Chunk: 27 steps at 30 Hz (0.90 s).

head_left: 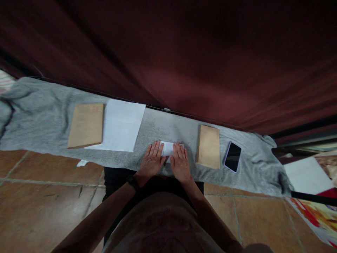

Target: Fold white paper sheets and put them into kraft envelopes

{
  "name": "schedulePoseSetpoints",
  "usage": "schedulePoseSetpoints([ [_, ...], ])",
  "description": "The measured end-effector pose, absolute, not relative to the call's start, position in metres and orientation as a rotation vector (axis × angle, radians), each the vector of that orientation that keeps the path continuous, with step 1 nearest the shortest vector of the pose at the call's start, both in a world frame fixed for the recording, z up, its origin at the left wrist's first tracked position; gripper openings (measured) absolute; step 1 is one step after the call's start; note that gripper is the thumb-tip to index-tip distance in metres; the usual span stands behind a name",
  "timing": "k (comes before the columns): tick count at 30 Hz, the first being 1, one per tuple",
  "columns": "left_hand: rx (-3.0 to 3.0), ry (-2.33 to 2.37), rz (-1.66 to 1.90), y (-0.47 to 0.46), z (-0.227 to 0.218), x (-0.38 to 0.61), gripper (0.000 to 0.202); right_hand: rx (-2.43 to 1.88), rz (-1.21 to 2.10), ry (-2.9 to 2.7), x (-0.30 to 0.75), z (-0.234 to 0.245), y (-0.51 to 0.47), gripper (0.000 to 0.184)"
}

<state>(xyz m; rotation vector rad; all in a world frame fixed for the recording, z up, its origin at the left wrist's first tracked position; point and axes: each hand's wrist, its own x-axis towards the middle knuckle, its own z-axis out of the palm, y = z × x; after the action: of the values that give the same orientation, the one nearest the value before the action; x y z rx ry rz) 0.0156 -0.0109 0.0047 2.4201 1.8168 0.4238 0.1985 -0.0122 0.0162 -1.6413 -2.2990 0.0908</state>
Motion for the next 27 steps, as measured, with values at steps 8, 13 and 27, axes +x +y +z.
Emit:
schedulePoseSetpoints([
  [8,2.424,1.798,0.450,-0.014,0.010,0.015,0.062,-1.627,0.098,-2.276,0.195,0.005,-0.018,0.052],
  [13,2.423,1.792,0.432,-0.015,0.010,0.012,0.063,-1.665,0.040,-2.279,0.201,0.002,-0.018,0.056],
  [27,2.432,1.792,0.452,-0.020,0.008,-0.003,0.066,-1.744,0.019,-2.222,0.214,-0.001,-0.022,0.066],
])
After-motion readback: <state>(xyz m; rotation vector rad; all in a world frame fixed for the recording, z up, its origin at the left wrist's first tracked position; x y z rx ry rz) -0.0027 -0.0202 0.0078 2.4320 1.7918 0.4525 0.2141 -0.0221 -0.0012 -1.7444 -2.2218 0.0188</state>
